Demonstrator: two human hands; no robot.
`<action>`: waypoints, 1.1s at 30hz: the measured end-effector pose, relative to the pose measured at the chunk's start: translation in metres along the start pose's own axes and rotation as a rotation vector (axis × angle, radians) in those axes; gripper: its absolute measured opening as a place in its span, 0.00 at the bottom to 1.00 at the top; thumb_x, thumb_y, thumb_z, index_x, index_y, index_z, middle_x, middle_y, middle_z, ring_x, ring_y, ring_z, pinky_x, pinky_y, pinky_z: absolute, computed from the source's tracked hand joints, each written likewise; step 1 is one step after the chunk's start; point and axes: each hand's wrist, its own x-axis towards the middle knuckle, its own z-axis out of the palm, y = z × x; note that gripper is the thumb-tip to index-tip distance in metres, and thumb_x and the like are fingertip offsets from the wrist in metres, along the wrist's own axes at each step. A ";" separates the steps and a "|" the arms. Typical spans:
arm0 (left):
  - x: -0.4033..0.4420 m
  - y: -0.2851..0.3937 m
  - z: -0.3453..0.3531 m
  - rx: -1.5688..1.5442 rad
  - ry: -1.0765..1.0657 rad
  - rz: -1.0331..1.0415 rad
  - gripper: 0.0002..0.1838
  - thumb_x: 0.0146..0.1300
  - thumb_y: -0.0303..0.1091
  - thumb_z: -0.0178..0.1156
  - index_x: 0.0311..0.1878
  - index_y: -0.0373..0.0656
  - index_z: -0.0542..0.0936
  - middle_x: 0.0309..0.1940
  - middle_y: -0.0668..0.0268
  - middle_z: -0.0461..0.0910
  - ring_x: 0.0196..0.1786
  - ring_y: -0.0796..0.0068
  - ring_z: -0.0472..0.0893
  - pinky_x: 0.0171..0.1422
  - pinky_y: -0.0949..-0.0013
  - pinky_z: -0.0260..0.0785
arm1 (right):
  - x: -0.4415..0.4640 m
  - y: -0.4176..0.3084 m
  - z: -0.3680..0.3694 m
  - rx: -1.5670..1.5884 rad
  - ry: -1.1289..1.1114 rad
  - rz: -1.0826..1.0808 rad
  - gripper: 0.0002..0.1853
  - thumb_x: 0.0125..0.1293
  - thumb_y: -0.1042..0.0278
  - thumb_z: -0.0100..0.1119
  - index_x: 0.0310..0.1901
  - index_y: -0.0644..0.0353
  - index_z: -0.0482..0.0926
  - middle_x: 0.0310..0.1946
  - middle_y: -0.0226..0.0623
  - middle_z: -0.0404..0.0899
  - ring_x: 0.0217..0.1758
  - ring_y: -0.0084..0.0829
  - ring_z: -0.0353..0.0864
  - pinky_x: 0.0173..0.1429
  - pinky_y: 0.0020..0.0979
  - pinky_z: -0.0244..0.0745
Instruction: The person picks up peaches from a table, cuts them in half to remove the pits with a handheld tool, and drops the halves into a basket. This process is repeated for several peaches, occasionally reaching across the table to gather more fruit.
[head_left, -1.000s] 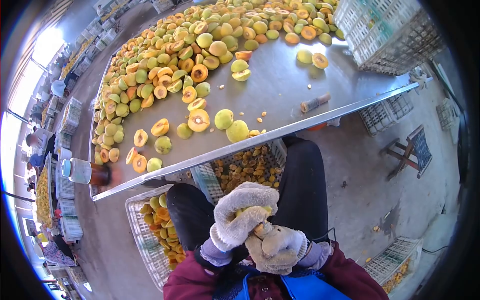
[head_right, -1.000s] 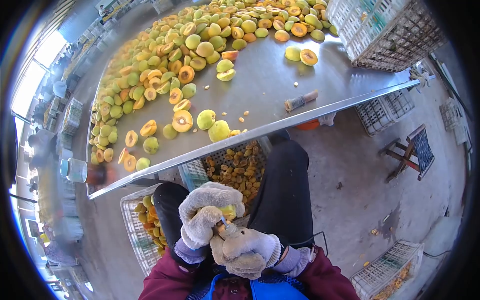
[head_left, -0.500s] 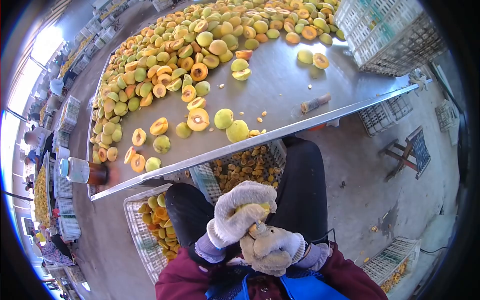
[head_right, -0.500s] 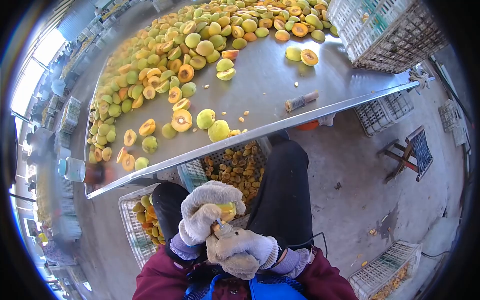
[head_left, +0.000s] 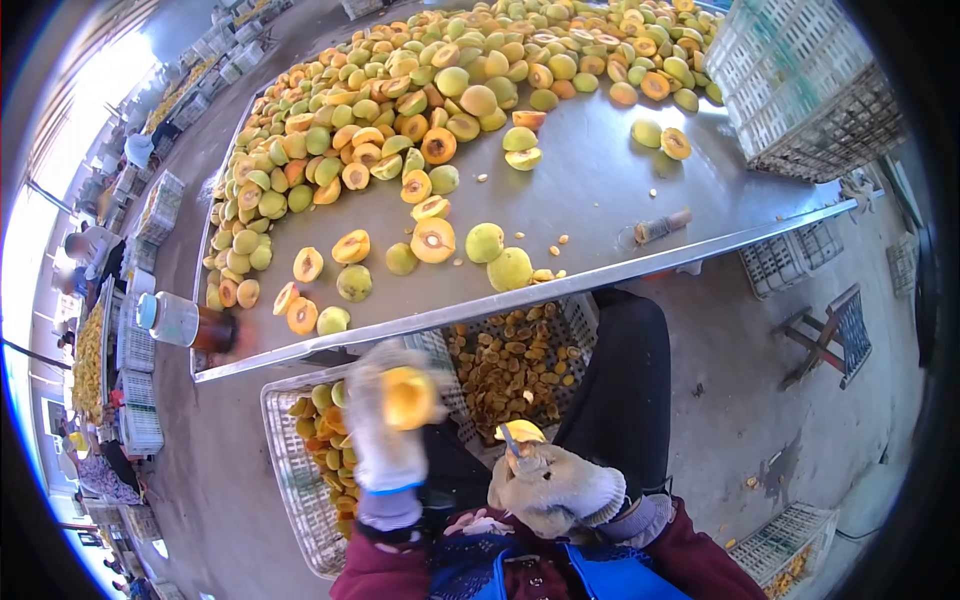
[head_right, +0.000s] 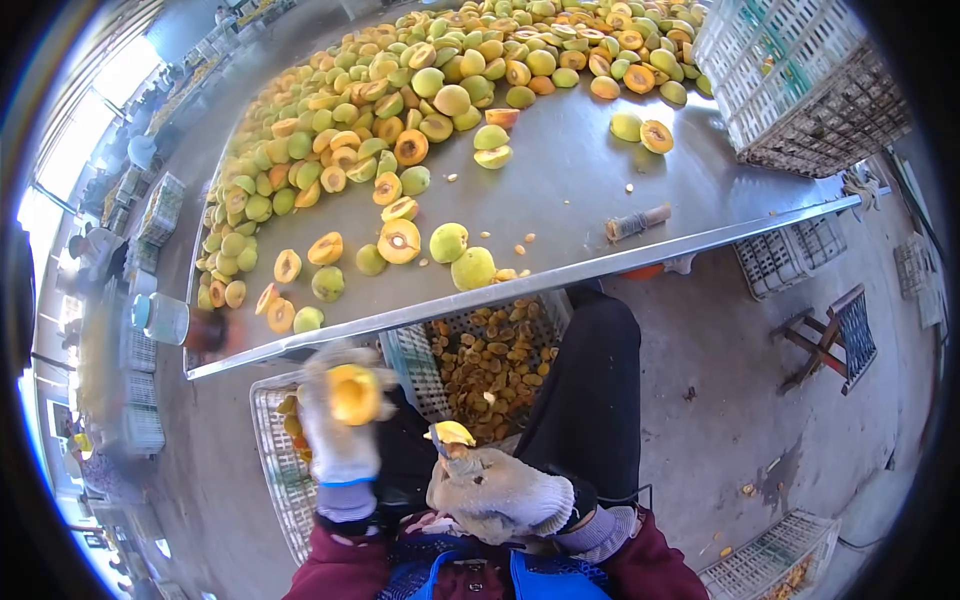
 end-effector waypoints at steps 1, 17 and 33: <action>0.003 0.008 -0.019 0.148 0.109 0.094 0.22 0.71 0.52 0.51 0.54 0.42 0.75 0.44 0.60 0.80 0.39 0.67 0.83 0.34 0.69 0.77 | 0.008 0.010 -0.002 -0.083 0.144 -0.062 0.09 0.66 0.62 0.61 0.39 0.57 0.76 0.19 0.23 0.72 0.16 0.15 0.69 0.19 0.19 0.61; 0.025 0.004 0.016 0.866 -0.857 0.682 0.20 0.52 0.34 0.69 0.49 0.46 0.78 0.55 0.59 0.76 0.63 0.54 0.73 0.71 0.53 0.62 | 0.046 0.008 -0.006 -1.621 0.635 0.049 0.23 0.59 0.40 0.57 0.46 0.50 0.80 0.35 0.41 0.84 0.39 0.48 0.84 0.44 0.42 0.78; 0.193 0.028 -0.108 1.614 0.011 -0.158 0.43 0.52 0.60 0.64 0.70 0.53 0.66 0.61 0.45 0.69 0.62 0.43 0.73 0.66 0.53 0.67 | 0.052 -0.022 0.009 -0.991 0.746 0.057 0.26 0.59 0.43 0.63 0.52 0.51 0.74 0.26 0.33 0.83 0.33 0.33 0.85 0.42 0.31 0.77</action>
